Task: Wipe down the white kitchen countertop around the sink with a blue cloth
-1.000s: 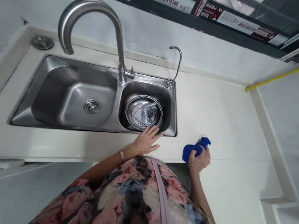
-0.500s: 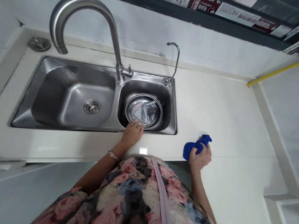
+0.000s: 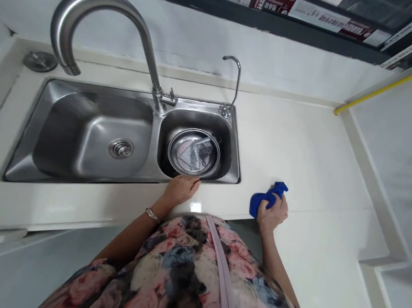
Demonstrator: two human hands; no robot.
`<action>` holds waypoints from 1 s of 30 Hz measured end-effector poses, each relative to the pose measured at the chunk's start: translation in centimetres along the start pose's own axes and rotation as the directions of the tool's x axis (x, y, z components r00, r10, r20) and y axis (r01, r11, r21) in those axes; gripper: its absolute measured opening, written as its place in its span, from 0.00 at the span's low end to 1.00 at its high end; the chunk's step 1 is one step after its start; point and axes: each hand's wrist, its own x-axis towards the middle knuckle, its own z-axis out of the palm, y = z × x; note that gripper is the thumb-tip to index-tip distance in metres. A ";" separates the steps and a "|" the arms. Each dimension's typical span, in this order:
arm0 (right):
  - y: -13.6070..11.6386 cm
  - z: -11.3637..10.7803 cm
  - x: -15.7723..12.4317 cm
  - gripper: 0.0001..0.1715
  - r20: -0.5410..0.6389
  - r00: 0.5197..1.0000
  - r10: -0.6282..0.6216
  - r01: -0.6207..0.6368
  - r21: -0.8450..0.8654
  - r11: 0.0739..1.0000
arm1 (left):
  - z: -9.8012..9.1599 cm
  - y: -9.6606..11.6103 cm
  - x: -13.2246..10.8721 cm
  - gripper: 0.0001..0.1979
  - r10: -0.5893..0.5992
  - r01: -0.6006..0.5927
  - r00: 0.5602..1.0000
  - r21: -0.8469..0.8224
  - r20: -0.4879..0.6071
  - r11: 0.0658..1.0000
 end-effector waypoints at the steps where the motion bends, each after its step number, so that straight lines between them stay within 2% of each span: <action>1: -0.3 0.0 -0.1 0.27 -0.005 1.000 -0.002 0.002 -0.011 1.000 | -0.1 0.1 0.0 0.19 0.009 -0.009 1.000 -0.005 0.009 1.000; 4: -2.7 -0.2 -1.2 0.28 0.020 0.998 -0.065 0.065 -0.004 0.998 | -0.4 0.3 0.2 0.21 0.046 -0.045 0.998 -0.012 0.043 0.999; 7: -7.1 -0.1 -2.8 0.28 0.115 0.964 -0.240 0.227 0.111 0.967 | -0.5 0.5 0.3 0.21 0.025 -0.024 0.998 -0.007 0.055 1.000; 9: -10.1 -0.1 -3.5 0.27 0.192 0.891 -0.412 0.361 0.249 0.898 | -0.7 0.7 0.2 0.21 0.003 -0.002 0.999 -0.007 0.052 1.000; 11: -12.2 -0.1 -3.7 0.28 0.251 0.771 -0.585 0.467 0.401 0.788 | -1.0 0.8 0.2 0.22 -0.019 0.019 0.998 -0.005 0.059 1.000; 13: -13.0 -0.2 -3.5 0.30 0.274 0.657 -0.703 0.519 0.512 0.684 | -1.4 1.0 0.1 0.22 -0.039 0.039 0.997 -0.001 0.071 0.999; 14: -12.9 -0.3 -3.4 0.31 0.270 0.621 -0.736 0.533 0.544 0.649 | -1.5 1.0 0.1 0.22 -0.047 0.047 0.996 0.000 0.078 0.999; 16: -12.0 -0.6 -3.4 0.31 0.248 0.589 -0.769 0.554 0.569 0.608 | -1.8 1.1 0.1 0.22 -0.055 0.055 0.995 -0.002 0.088 0.998; 19: -9.2 -1.3 -3.4 0.31 0.223 0.605 -0.765 0.568 0.552 0.610 | -1.9 1.1 0.1 0.22 -0.063 0.063 0.993 0.000 0.098 0.998; 23: -4.1 -2.3 -2.0 0.29 0.254 0.651 -0.715 0.549 0.492 0.675 | -1.5 1.0 0.2 0.23 -0.075 0.072 0.992 0.030 0.106 0.997; 25: -1.3 -2.6 -0.5 0.28 0.271 0.702 -0.659 0.517 0.443 0.732 | -1.1 0.8 0.2 0.22 -0.072 0.069 0.992 0.031 0.102 0.997; 30: 5.3 -2.4 3.3 0.28 0.260 0.880 -0.397 0.334 0.253 0.908 | -0.6 0.5 0.3 0.21 -0.054 0.054 0.995 0.006 0.084 0.999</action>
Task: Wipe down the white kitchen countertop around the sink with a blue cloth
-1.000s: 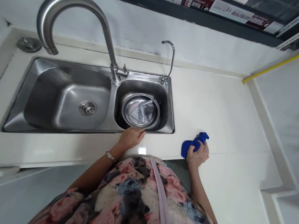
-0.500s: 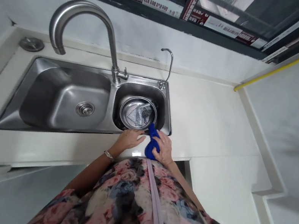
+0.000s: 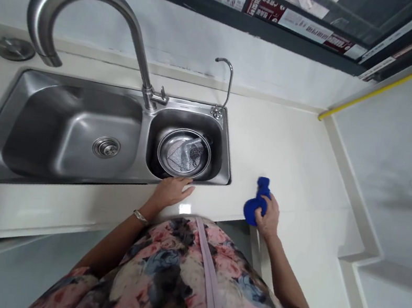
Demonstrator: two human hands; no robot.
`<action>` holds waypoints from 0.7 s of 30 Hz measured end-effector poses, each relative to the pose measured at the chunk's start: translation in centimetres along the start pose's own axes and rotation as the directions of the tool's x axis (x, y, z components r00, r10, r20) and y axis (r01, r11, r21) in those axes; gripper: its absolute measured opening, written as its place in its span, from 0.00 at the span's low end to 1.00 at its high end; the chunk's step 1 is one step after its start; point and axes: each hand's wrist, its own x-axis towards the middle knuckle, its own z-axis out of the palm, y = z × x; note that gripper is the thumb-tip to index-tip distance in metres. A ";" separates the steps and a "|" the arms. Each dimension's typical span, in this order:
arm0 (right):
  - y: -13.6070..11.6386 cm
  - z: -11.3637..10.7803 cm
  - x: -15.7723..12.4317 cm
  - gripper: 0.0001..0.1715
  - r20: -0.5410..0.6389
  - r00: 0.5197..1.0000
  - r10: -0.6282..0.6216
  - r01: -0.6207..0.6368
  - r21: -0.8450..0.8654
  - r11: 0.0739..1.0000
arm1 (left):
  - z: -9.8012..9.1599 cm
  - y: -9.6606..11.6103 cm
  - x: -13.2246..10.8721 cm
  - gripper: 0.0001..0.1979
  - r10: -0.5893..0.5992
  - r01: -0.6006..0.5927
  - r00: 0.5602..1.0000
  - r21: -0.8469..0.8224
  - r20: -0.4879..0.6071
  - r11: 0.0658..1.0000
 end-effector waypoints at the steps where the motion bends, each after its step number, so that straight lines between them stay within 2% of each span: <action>1: 1.2 -0.2 0.2 0.28 -0.023 0.999 0.047 -0.047 -0.023 0.999 | 0.0 0.0 0.0 0.21 0.001 -0.001 1.000 -0.001 0.002 1.000; 4: 3.9 -0.5 1.0 0.29 -0.077 0.987 0.139 -0.145 -0.073 0.987 | -0.1 0.0 -0.1 0.21 0.021 -0.021 1.000 -0.010 0.003 1.000; 7: 5.1 0.0 2.8 0.29 -0.140 0.961 0.238 -0.256 -0.126 0.959 | -0.1 0.0 -0.1 0.19 0.044 -0.044 0.999 -0.031 -0.007 0.999; 9: 5.2 1.0 4.7 0.28 -0.213 0.916 0.339 -0.374 -0.153 0.915 | -0.1 0.0 -0.1 0.18 0.039 -0.040 0.999 -0.042 -0.017 0.998; 12: 4.7 3.2 8.4 0.27 -0.332 0.809 0.486 -0.555 -0.158 0.816 | 0.0 0.0 0.0 0.18 0.044 -0.045 0.999 -0.068 -0.019 0.997; 14: 4.0 4.7 11.1 0.27 -0.376 0.756 0.536 -0.620 -0.147 0.771 | -0.1 -0.1 0.0 0.18 0.056 -0.057 0.998 -0.091 -0.011 0.994; 15: 3.6 5.3 12.5 0.26 -0.383 0.745 0.545 -0.631 -0.143 0.762 | -0.1 -0.1 0.1 0.17 0.057 -0.058 0.998 -0.098 -0.009 0.993; 17: 2.5 6.5 15.2 0.26 -0.368 0.753 0.545 -0.624 -0.140 0.769 | -0.1 -0.1 0.1 0.17 0.048 -0.049 0.999 -0.104 -0.013 0.993; 21: -1.0 8.6 20.2 0.30 -0.256 0.827 0.500 -0.544 -0.138 0.828 | -0.1 -0.1 0.2 0.16 0.024 -0.026 0.999 -0.105 -0.022 0.994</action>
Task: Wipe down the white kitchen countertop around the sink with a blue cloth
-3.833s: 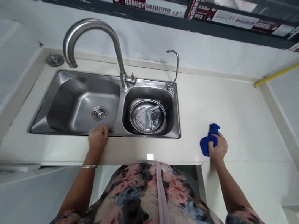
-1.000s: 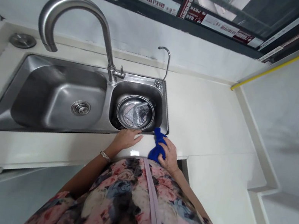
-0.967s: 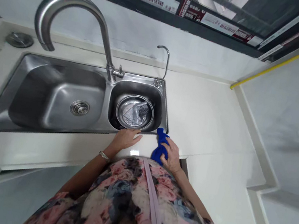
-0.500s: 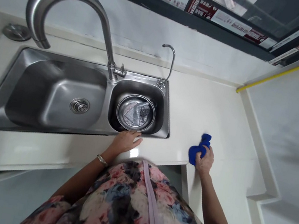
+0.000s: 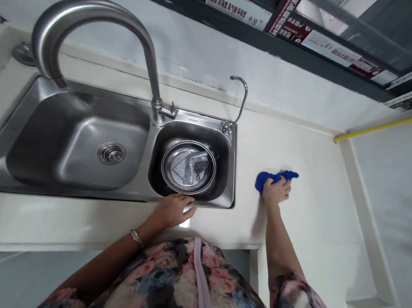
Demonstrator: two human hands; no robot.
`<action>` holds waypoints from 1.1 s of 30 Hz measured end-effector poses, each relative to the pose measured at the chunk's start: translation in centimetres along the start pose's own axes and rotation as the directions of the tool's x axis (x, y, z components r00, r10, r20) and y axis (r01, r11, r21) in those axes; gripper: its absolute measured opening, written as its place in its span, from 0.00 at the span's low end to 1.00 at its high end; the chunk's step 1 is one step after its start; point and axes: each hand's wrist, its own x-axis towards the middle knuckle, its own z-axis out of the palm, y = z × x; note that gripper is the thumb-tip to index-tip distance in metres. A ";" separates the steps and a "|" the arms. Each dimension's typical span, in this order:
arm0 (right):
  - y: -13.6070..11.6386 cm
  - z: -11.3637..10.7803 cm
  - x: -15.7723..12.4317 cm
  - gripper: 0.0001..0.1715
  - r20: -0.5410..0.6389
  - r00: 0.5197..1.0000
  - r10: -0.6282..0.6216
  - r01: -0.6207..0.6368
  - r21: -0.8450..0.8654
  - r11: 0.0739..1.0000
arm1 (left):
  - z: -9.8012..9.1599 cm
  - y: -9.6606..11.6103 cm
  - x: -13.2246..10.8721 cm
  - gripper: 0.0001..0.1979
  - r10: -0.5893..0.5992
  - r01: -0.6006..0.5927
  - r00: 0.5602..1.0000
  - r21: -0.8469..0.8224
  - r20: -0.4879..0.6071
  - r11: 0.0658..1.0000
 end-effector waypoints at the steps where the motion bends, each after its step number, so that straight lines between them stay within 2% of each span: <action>1: -1.7 0.4 0.2 0.31 0.032 0.999 -0.039 0.039 0.016 0.999 | 0.0 0.0 0.0 0.16 -0.004 0.004 1.000 -0.003 0.000 1.000; 4: -6.9 1.7 0.0 0.33 0.119 0.975 -0.190 0.183 0.067 0.981 | 0.0 0.1 0.1 0.14 -0.014 0.014 1.000 -0.012 0.007 1.000; 8: -12.8 2.8 -1.8 0.34 0.192 0.892 -0.409 0.390 0.128 0.912 | -0.1 0.2 0.1 0.15 -0.047 0.047 0.998 0.001 0.032 0.999; 10: -14.3 2.7 -2.8 0.36 0.223 0.828 -0.515 0.490 0.160 0.857 | -0.1 0.3 0.2 0.16 -0.071 0.070 0.997 0.012 0.043 0.997; 13: -14.4 1.9 -4.2 0.37 0.258 0.716 -0.649 0.617 0.201 0.761 | -0.2 0.4 0.2 0.17 -0.108 0.107 0.993 0.026 0.055 0.994; 15: -13.3 1.2 -5.1 0.35 0.258 0.671 -0.696 0.663 0.214 0.718 | -0.3 0.5 0.2 0.18 -0.121 0.119 0.991 0.033 0.050 0.992; 23: -5.5 -2.2 -9.8 0.26 0.144 0.581 -0.801 0.729 0.347 0.590 | -0.3 0.5 -0.1 0.19 -0.131 0.131 0.991 0.063 -0.002 0.989; 25: -3.4 -3.1 -11.1 0.26 0.098 0.589 -0.802 0.723 0.381 0.577 | -0.1 0.4 -0.1 0.20 -0.119 0.119 0.993 0.068 -0.014 0.991; 29: 0.8 -4.2 -12.7 0.26 0.049 0.665 -0.745 0.656 0.439 0.614 | 0.5 -0.4 -0.1 0.18 -0.013 0.017 0.998 0.062 -0.069 0.998; 33: 6.8 -5.4 -12.2 0.26 0.071 0.717 -0.693 0.598 0.447 0.665 | 0.3 -2.8 -1.5 0.17 0.130 -0.118 0.964 0.066 -0.231 0.991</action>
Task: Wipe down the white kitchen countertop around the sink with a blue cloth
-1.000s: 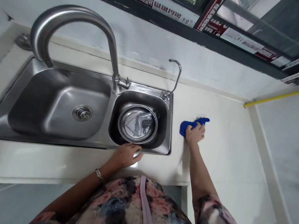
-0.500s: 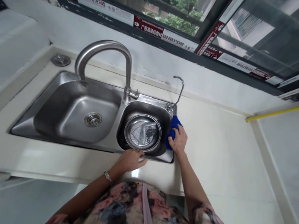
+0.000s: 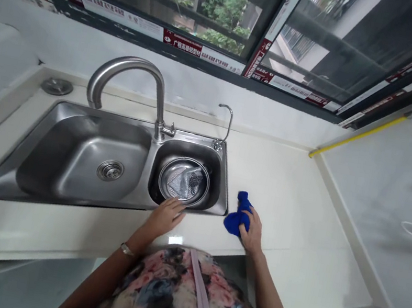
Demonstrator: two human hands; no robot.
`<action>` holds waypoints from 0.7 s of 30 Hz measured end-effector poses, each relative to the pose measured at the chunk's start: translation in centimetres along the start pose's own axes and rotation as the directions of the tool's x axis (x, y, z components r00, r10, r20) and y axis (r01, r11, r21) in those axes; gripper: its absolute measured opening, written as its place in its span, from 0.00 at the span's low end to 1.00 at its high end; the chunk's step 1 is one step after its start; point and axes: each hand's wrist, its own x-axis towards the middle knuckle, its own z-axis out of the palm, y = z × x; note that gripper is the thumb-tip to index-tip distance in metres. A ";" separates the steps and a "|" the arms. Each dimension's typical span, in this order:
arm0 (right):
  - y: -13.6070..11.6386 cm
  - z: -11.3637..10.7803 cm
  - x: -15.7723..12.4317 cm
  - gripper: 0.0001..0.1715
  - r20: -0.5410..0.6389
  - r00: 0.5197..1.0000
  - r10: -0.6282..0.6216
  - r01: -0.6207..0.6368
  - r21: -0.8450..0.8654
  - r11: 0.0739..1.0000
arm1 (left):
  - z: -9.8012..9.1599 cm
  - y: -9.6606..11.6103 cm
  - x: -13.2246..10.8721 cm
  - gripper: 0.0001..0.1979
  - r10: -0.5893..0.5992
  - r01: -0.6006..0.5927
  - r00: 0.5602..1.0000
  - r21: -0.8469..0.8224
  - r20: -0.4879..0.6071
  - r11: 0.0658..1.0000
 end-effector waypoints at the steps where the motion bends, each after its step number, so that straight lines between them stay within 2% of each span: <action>1: 1.2 -1.0 -1.1 0.26 -0.009 1.000 0.030 -0.030 -0.014 0.999 | -0.4 -0.7 -0.8 0.18 -0.010 0.011 0.998 0.009 -0.056 1.000; 4: 5.1 -4.2 -4.1 0.28 -0.047 0.987 0.153 -0.157 -0.086 0.984 | -2.2 -2.8 -4.2 0.22 -0.176 0.195 0.959 0.066 -0.223 0.979; 7: 8.4 -7.0 -5.7 0.34 -0.095 0.945 0.313 -0.325 -0.169 0.930 | -3.4 -3.8 -8.0 0.29 -0.399 0.457 0.849 0.103 -0.346 0.884; 9: 9.7 -8.0 -5.2 0.37 -0.141 0.888 0.439 -0.460 -0.219 0.861 | -3.5 -3.7 -9.9 0.31 -0.499 0.571 0.779 0.100 -0.378 0.815; 11: 10.2 -8.2 -3.4 0.37 -0.199 0.799 0.568 -0.602 -0.257 0.756 | -3.2 -3.3 -10.7 0.32 -0.540 0.612 0.754 0.100 -0.374 0.785; 14: 10.0 -7.2 1.1 0.37 -0.314 0.634 0.706 -0.773 -0.284 0.568 | -2.7 -2.7 -10.6 0.32 -0.542 0.617 0.754 0.120 -0.371 0.777; 16: 9.9 -5.9 4.4 0.37 -0.365 0.572 0.735 -0.820 -0.286 0.496 | -2.5 -2.4 -10.3 0.31 -0.536 0.618 0.755 0.135 -0.378 0.775; 18: 10.0 -4.4 7.7 0.37 -0.372 0.566 0.736 -0.824 -0.291 0.486 | -2.6 -2.4 -10.1 0.31 -0.529 0.614 0.760 0.146 -0.377 0.776; 21: 10.3 -1.8 12.3 0.37 -0.315 0.618 0.721 -0.784 -0.315 0.535 | -2.8 -2.3 -10.2 0.29 -0.530 0.617 0.756 0.151 -0.384 0.772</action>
